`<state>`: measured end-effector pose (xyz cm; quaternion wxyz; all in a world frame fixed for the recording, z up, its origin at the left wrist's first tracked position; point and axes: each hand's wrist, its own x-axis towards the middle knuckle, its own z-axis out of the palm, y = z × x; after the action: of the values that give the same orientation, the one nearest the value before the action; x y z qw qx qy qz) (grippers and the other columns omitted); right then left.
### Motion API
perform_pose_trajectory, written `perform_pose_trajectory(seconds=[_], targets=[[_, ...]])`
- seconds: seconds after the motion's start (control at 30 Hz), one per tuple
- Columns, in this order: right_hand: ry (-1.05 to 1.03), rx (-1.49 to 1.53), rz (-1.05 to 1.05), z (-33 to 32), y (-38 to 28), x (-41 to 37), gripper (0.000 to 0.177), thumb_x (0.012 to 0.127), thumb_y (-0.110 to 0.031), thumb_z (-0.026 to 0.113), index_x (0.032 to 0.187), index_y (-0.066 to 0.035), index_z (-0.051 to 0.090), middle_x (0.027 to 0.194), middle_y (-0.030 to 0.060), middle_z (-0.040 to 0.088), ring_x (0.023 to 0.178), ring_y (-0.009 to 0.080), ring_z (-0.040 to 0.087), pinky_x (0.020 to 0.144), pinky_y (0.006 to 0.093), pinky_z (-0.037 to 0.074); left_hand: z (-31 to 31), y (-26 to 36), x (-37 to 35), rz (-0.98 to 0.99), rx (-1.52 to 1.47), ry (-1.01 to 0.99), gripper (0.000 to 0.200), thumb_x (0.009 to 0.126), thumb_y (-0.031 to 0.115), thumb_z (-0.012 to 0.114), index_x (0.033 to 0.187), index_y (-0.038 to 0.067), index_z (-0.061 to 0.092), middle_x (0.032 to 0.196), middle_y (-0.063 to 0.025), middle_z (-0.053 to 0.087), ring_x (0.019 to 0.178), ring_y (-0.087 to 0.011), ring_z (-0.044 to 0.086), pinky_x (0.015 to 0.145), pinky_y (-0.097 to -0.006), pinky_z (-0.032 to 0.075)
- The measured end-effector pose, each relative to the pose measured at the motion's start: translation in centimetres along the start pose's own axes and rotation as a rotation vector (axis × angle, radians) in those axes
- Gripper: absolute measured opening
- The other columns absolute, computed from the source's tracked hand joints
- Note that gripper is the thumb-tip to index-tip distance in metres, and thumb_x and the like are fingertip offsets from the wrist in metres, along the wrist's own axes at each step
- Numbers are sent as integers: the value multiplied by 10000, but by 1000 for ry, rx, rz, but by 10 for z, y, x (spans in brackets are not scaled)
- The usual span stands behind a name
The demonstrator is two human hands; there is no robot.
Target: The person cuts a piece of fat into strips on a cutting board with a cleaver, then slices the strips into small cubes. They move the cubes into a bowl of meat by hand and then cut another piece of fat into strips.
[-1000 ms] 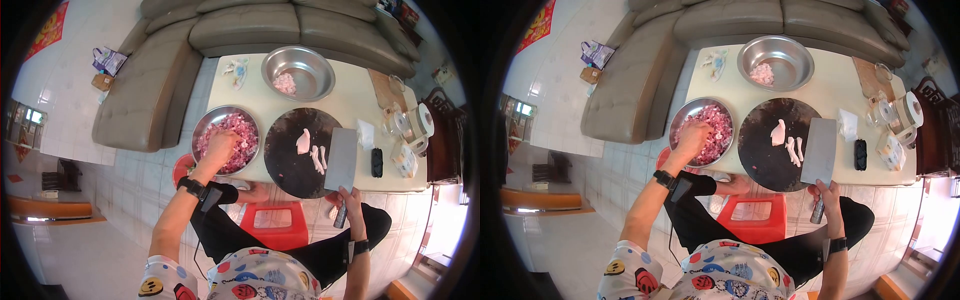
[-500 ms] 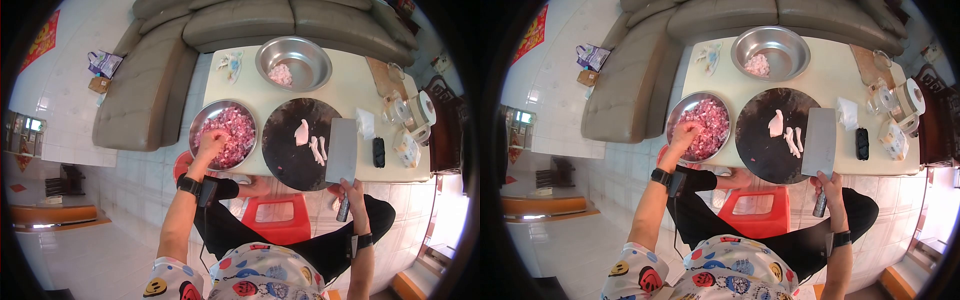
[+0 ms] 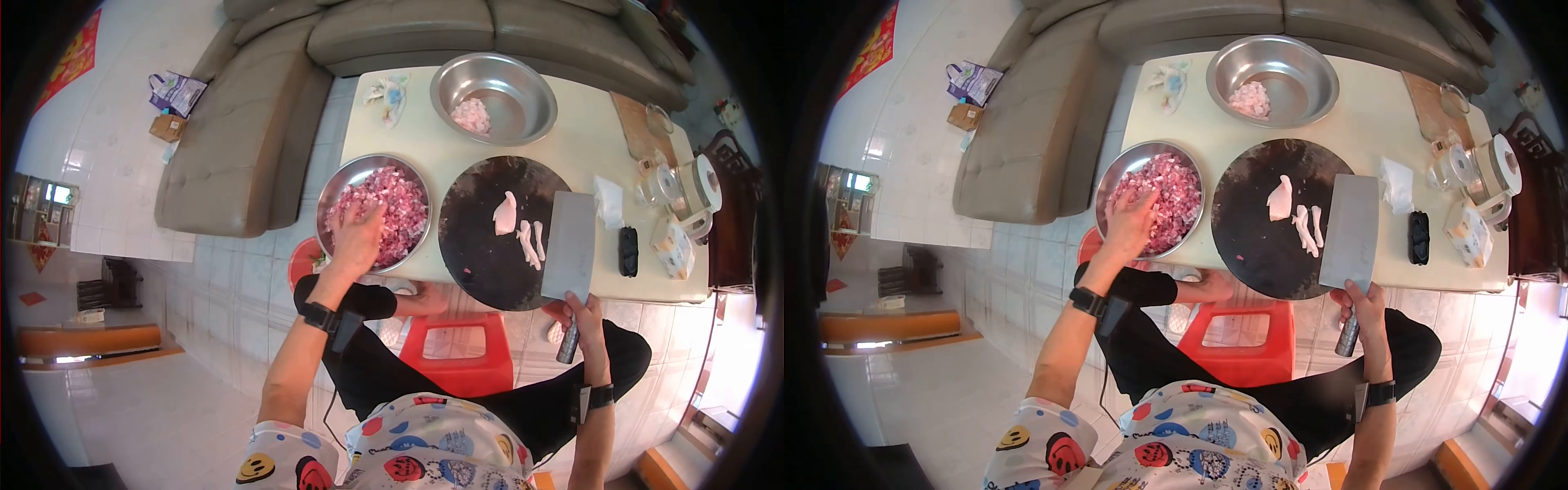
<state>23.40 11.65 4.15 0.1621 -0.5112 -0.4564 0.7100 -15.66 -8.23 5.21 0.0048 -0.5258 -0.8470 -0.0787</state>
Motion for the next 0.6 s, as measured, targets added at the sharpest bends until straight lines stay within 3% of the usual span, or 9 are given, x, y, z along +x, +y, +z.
perform_pose_trajectory(seconds=[0.03, 0.17, 0.23, 0.4, 0.43, 0.47, 0.53, 0.57, 0.6], targets=[[-2, -7, -1, 1, -1, -1, 175, 878, -133, 549, 813, 30, 536, 592, 66, 525, 417, 102, 472, 347, 259, 430, 10, 0, 0, 31, -2, -22, 464, 899, 221, 492, 1351, 147, 417, 1367, -71, 467, 1340, -379, 241, 1049, -651, 50], [-1, -24, -14, 0, 1, 1, 162, 875, -132, 550, 809, 15, 530, 580, 49, 503, 418, 107, 472, 347, 263, 429, 50, -7, -3, -1, 78, -123, 495, 914, 204, 479, 1395, 166, 365, 1503, -59, 251, 1380, -432, 88, 1041, -677, 23], [19, -31, 11, -2, 4, 2, 111, 876, -139, 575, 856, -58, 501, 571, 16, 475, 403, 115, 453, 354, 266, 390, 45, -9, 3, -5, 70, -195, 502, 912, 199, 480, 1397, 165, 360, 1504, -57, 250, 1379, -439, 89, 1042, -677, 22], [11, -31, -19, -5, 8, 4, 110, 877, -138, 573, 852, -58, 501, 574, 17, 478, 406, 116, 454, 357, 267, 389, -11, -2, 12, -15, -101, -448, 494, 877, 122, 511, 1362, 177, 435, 1415, -91, 407, 1365, -401, 211, 1051, -667, 16], [-6, -33, -38, -5, 9, 3, 113, 877, -139, 573, 847, -58, 502, 577, 17, 480, 407, 116, 455, 358, 268, 390, -8, -11, 11, 48, -28, -319, 491, 869, 64, 507, 1340, 199, 472, 1270, -82, 561, 1239, -355, 448, 1041, -611, 239], [-6, -32, -34, -5, 9, 3, 113, 877, -139, 573, 847, -58, 502, 577, 17, 480, 407, 116, 455, 358, 268, 390, -6, -23, 12, 48, -28, -323, 491, 869, 64, 507, 1340, 199, 472, 1270, -82, 561, 1239, -355, 448, 1041, -611, 239], [4, -30, -10, -4, 8, 3, 132, 878, -151, 580, 828, -59, 499, 577, 15, 479, 407, 116, 454, 361, 268, 390, -8, -46, 19, -176, -527, -137, 467, 870, 35, 523, 1312, 182, 493, 1175, -113, 620, 1030, -314, 609, 878, -470, 481], [2, -31, -10, -4, 8, 3, 132, 878, -151, 580, 828, -59, 499, 577, 15, 479, 407, 116, 454, 361, 268, 390, -7, -51, 23, -178, -527, -135, 467, 870, 35, 523, 1312, 182, 493, 1175, -113, 620, 1030, -314, 609, 878, -470, 481], [3, -27, -9, -5, 10, 4, 140, 879, -156, 582, 821, -61, 498, 579, 14, 477, 408, 116, 454, 362, 267, 389, -7, -55, 27, -424, -974, -44, 401, 883, 36, 526, 1275, 119, 508, 1121, -122, 638, 939, -277, 639, 792, -398, 512]])
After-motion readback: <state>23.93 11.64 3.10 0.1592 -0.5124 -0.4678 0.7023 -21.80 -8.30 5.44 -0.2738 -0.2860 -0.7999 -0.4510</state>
